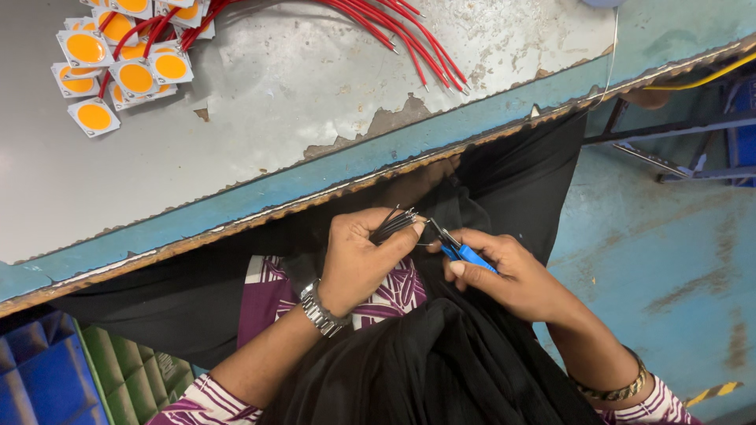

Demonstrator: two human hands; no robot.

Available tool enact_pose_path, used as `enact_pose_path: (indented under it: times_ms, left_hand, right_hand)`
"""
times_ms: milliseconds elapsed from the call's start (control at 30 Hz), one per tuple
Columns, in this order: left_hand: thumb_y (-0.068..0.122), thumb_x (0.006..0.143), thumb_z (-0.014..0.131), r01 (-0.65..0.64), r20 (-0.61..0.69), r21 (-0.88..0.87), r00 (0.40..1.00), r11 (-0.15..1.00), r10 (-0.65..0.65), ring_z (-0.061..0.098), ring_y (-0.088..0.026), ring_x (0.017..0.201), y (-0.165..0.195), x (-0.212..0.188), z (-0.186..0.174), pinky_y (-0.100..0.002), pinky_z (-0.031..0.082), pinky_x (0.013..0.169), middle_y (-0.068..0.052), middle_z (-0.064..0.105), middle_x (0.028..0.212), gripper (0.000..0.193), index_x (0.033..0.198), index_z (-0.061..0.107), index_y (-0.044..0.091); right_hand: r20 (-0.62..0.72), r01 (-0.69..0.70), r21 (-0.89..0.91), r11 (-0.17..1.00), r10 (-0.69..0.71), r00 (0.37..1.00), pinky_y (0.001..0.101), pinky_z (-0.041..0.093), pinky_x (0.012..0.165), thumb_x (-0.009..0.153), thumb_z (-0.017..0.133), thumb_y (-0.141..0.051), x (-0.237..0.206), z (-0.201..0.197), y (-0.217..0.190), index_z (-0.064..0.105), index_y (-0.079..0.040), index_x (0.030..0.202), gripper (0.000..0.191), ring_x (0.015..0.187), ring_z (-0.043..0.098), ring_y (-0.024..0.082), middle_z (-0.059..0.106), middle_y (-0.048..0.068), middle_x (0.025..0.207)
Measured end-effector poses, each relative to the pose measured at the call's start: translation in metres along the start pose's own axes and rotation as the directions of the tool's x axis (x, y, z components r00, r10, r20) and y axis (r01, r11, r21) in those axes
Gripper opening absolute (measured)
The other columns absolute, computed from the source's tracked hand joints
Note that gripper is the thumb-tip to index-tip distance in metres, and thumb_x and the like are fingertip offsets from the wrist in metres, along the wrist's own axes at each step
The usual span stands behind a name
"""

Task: The person sorts bundles of red and black wires, trims and arranges the wire ends with pliers, dips the ends into a small container of flux, and uses a soldering iron to solder wire ends onto the pads of small square LED modules on the workbench.

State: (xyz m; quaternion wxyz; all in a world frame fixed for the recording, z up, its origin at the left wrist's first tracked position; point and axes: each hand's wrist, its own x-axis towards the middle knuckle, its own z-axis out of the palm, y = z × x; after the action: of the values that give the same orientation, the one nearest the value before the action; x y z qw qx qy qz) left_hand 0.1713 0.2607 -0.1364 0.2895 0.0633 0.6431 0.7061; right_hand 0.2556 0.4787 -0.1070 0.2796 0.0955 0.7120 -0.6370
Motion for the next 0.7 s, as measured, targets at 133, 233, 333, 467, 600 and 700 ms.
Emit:
enact_pose_path:
  times_ms: [133, 233, 333, 467, 600, 700]
  left_hand:
    - [0.010, 0.092, 0.075, -0.006, -0.001, -0.012, 1.000, 1.000, 0.006, 0.055, 0.001, 0.071, -0.001, 0.001, 0.001, -0.019, 0.046, 0.061, 0.005, 0.068, 0.075, 0.013, 0.097, 0.079, -0.001]
    - [0.010, 0.092, 0.075, -0.009, 0.001, -0.015, 1.000, 1.000, 0.009, 0.056, 0.001, 0.071, -0.001, 0.001, 0.001, -0.019, 0.047, 0.061, 0.006, 0.069, 0.076, 0.014, 0.097, 0.079, -0.001]
    - [0.010, 0.091, 0.075, -0.016, 0.003, -0.001, 1.000, 1.000, 0.016, 0.057, 0.001, 0.072, -0.001, 0.001, 0.000, -0.019, 0.047, 0.061, 0.006, 0.069, 0.077, 0.014, 0.097, 0.079, -0.001]
    - [0.010, 0.091, 0.075, -0.026, 0.007, -0.014, 1.000, 1.000, 0.026, 0.057, 0.001, 0.073, 0.001, -0.001, 0.002, -0.019, 0.047, 0.062, 0.005, 0.069, 0.079, 0.014, 0.098, 0.078, -0.002]
    - [0.012, 0.094, 0.073, -0.009, -0.005, 0.012, 1.000, 1.000, 0.009, 0.054, 0.001, 0.073, 0.005, -0.001, 0.003, -0.019, 0.044, 0.061, 0.005, 0.067, 0.078, 0.015, 0.097, 0.077, -0.002]
    - [0.018, 0.102, 0.067, -0.133, -0.005, -0.004, 0.991, 0.991, 0.133, 0.060, 0.002, 0.085, 0.009, 0.000, 0.001, -0.019, 0.051, 0.074, 0.007, 0.072, 0.091, 0.020, 0.103, 0.073, -0.002]
  right_hand:
    - [-0.019, 0.003, -0.034, 0.999, -0.004, 1.000, 0.0258, 0.056, 0.069, 0.094, 0.064, -0.022, 0.001, 0.001, 0.001, 0.070, -0.004, 0.123, 0.035, 0.073, 0.064, 0.007, 0.069, -0.001, 0.080]
    - [-0.040, 0.002, -0.037, 0.999, -0.003, 0.999, 0.0248, 0.052, 0.065, 0.095, 0.064, -0.022, 0.001, 0.001, 0.001, 0.071, -0.005, 0.122, 0.033, 0.069, 0.059, 0.006, 0.064, -0.001, 0.076]
    - [-0.049, -0.034, -0.037, 0.999, 0.032, 0.998, 0.0240, 0.048, 0.061, 0.094, 0.065, -0.021, 0.001, 0.001, 0.002, 0.072, -0.006, 0.122, 0.033, 0.066, 0.056, 0.006, 0.063, -0.002, 0.072]
    - [-0.059, -0.060, -0.008, 0.998, 0.059, 0.997, 0.0243, 0.045, 0.058, 0.094, 0.065, -0.021, -0.001, 0.002, 0.006, 0.072, -0.006, 0.121, 0.032, 0.063, 0.052, 0.006, 0.059, -0.001, 0.069]
    - [-0.072, -0.044, 0.047, 0.998, 0.047, 0.996, 0.0250, 0.051, 0.063, 0.094, 0.064, -0.020, -0.001, 0.001, 0.010, 0.070, -0.004, 0.121, 0.033, 0.067, 0.059, 0.008, 0.065, 0.000, 0.075]
    - [-0.068, -0.019, 0.126, 0.992, 0.027, 0.997, 0.0263, 0.054, 0.068, 0.094, 0.061, -0.020, 0.000, -0.002, 0.012, 0.068, -0.001, 0.122, 0.034, 0.072, 0.064, 0.010, 0.068, 0.002, 0.082]
